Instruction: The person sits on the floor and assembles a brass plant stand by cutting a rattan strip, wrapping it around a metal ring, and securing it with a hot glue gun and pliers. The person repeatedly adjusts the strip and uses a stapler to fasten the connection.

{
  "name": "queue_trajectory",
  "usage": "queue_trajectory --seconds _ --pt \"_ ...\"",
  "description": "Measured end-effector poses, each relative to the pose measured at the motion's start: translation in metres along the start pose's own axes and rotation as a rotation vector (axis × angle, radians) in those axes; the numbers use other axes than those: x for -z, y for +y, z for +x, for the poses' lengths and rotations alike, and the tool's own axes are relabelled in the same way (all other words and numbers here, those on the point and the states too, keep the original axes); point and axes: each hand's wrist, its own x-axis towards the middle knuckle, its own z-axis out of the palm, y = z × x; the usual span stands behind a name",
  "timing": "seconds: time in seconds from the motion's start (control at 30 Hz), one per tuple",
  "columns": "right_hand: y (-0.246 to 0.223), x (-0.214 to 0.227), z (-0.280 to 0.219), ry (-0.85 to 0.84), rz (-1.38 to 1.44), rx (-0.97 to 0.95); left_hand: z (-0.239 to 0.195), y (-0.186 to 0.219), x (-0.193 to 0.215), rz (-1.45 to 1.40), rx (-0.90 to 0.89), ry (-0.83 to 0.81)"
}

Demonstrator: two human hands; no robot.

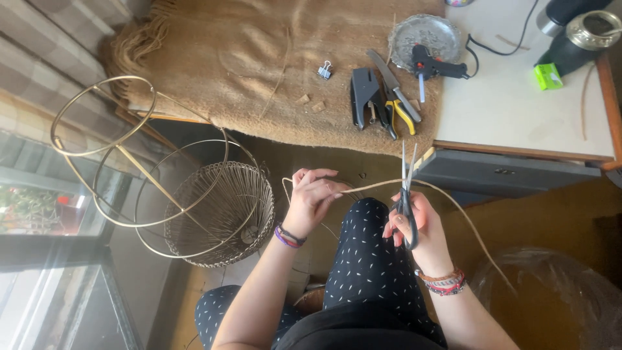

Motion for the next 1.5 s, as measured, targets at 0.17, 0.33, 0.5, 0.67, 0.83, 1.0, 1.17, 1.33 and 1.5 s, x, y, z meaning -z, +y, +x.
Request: queue_trajectory --seconds 0.17,0.33,0.5,0.67,0.83,1.0,1.17,1.33,1.5 --pt "-0.002 -0.005 -0.003 -0.06 -0.02 0.035 -0.007 0.014 0.015 0.118 -0.083 0.067" --pt "-0.013 -0.012 -0.011 -0.077 -0.037 -0.005 -0.012 0.016 0.023 0.175 -0.097 0.081" --pt "0.0 -0.009 -0.016 -0.03 -0.124 -0.004 -0.018 0.012 0.021 0.166 -0.08 0.084" --pt "0.003 -0.013 -0.021 0.024 -0.194 -0.016 -0.025 0.008 0.015 0.137 -0.034 0.079" --pt "-0.003 -0.022 -0.019 0.111 -0.22 -0.076 -0.038 -0.005 0.006 0.119 0.038 0.061" --pt "-0.007 -0.035 -0.013 0.057 -0.154 -0.107 -0.049 -0.003 0.007 0.06 0.183 0.03" --pt "-0.02 -0.051 0.011 -0.076 -0.145 -0.205 -0.051 0.013 0.014 -0.006 0.399 0.077" --pt "-0.02 -0.072 0.058 -0.107 -0.356 -0.133 -0.042 0.018 0.025 -0.133 0.605 0.136" --pt "0.005 -0.086 0.135 -0.043 -0.721 0.125 -0.021 -0.001 0.037 -0.298 0.71 0.163"
